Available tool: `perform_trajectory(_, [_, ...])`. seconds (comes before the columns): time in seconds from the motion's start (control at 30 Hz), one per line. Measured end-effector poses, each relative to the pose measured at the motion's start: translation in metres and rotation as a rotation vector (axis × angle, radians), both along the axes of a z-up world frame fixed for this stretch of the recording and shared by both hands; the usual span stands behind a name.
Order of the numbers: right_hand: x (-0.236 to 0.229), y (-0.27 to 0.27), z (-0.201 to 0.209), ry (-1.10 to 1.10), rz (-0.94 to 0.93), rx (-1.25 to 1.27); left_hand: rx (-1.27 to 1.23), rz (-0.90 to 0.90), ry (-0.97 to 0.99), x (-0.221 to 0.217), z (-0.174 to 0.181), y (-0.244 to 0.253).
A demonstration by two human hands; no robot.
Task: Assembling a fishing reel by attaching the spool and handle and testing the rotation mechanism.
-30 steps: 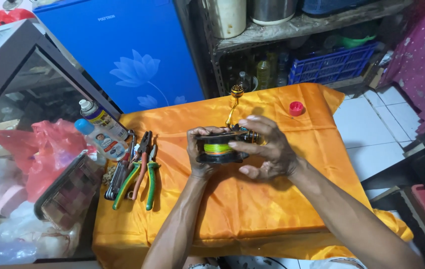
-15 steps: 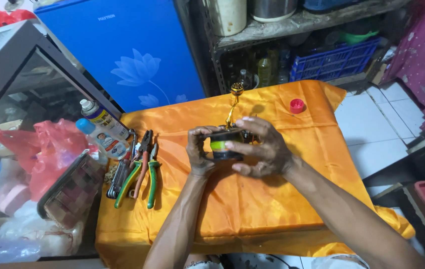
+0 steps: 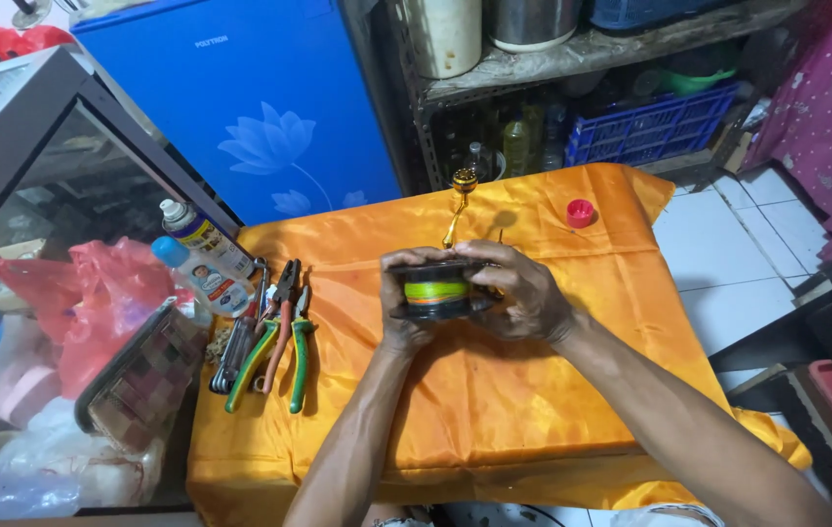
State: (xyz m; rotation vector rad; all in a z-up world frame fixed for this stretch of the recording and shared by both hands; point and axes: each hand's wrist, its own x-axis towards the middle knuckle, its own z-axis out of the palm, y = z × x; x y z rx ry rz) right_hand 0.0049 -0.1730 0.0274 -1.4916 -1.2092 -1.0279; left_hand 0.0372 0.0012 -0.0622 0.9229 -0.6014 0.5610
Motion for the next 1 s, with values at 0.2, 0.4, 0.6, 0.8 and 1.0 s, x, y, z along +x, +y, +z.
perform_trajectory(0.2, [0.001,-0.018,0.024,-0.207,-0.163,-0.07,0.414,0.388,-0.181,-0.033,0.068,0.02])
perform_trajectory(0.4, [-0.002,-0.026,0.035,-0.29,-0.151,-0.204,0.682,0.596,-0.362,-0.039,0.079,0.023])
perform_trajectory(0.6, [0.0,-0.024,0.024,-0.204,-0.101,-0.19,0.724,0.655,-0.424,-0.028,0.065,0.033])
perform_trajectory(0.8, [0.038,-0.077,0.019,-0.138,-0.388,-0.081,0.624,0.654,-0.37,-0.022,0.062,0.035])
perform_trajectory(1.0, [0.038,-0.105,0.01,0.591,-0.833,-0.442,0.588,0.67,-0.251,-0.032,0.074,0.033])
